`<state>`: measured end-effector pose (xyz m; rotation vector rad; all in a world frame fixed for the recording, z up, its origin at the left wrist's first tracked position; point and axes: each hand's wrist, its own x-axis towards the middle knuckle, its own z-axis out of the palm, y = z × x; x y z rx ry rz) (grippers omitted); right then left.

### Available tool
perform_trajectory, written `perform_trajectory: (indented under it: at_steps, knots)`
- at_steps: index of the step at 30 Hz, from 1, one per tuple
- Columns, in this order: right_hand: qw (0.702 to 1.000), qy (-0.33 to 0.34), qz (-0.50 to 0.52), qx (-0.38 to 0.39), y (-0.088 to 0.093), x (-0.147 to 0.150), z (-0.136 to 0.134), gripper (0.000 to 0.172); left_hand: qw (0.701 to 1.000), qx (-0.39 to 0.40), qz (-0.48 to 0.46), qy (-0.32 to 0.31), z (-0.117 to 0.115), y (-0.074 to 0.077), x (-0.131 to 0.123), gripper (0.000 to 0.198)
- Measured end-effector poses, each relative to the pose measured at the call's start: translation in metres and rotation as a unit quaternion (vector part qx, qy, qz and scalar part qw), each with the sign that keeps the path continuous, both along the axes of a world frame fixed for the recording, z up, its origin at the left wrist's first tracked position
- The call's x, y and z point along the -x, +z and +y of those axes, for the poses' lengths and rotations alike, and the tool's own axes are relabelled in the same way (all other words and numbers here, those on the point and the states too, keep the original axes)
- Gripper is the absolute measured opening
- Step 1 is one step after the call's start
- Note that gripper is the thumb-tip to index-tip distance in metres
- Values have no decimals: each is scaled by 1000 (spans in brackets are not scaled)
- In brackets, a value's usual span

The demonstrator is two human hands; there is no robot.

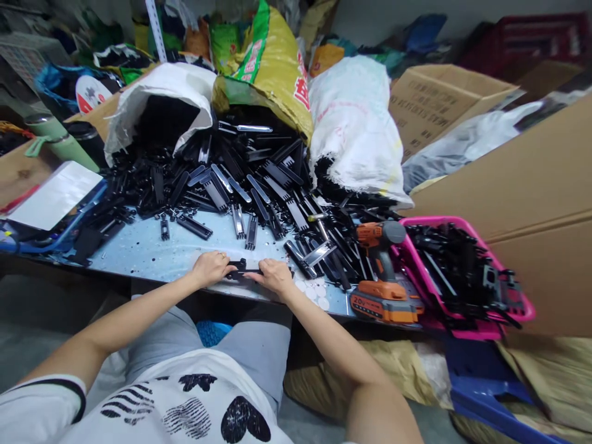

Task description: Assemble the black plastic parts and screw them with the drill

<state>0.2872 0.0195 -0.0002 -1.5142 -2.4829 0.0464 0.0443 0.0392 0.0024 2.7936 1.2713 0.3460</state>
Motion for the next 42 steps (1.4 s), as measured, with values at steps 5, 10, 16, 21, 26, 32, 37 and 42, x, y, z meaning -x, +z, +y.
perform_trajectory:
  at_steps: [5,10,16,21,26,32,37,42]
  knots:
    - [964,188,173,71,64,9,-37,57,977,39,-179,-109,-34,36,16,56]
    - [819,283,444,229,95,42,-76,53,888,181,-392,-159,-95,84,20,60]
    - [739,104,656,113,43,112,-105,61,864,76,-489,-90,-125,76,-1,66]
    - [860,-27,505,67,11,118,-36,49,925,-82,-365,-72,-94,29,3,76]
    - [941,-173,280,82,-6,57,67,67,993,-93,-78,8,-39,-16,17,58]
    - [753,-213,536,319,-3,15,91,61,997,-23,-42,56,54,-15,-5,54]
    - [661,-101,649,363,9,22,46,61,948,-62,-146,275,86,6,24,43]
    - [658,-50,668,344,-4,61,16,55,834,-54,-137,532,50,-8,106,40]
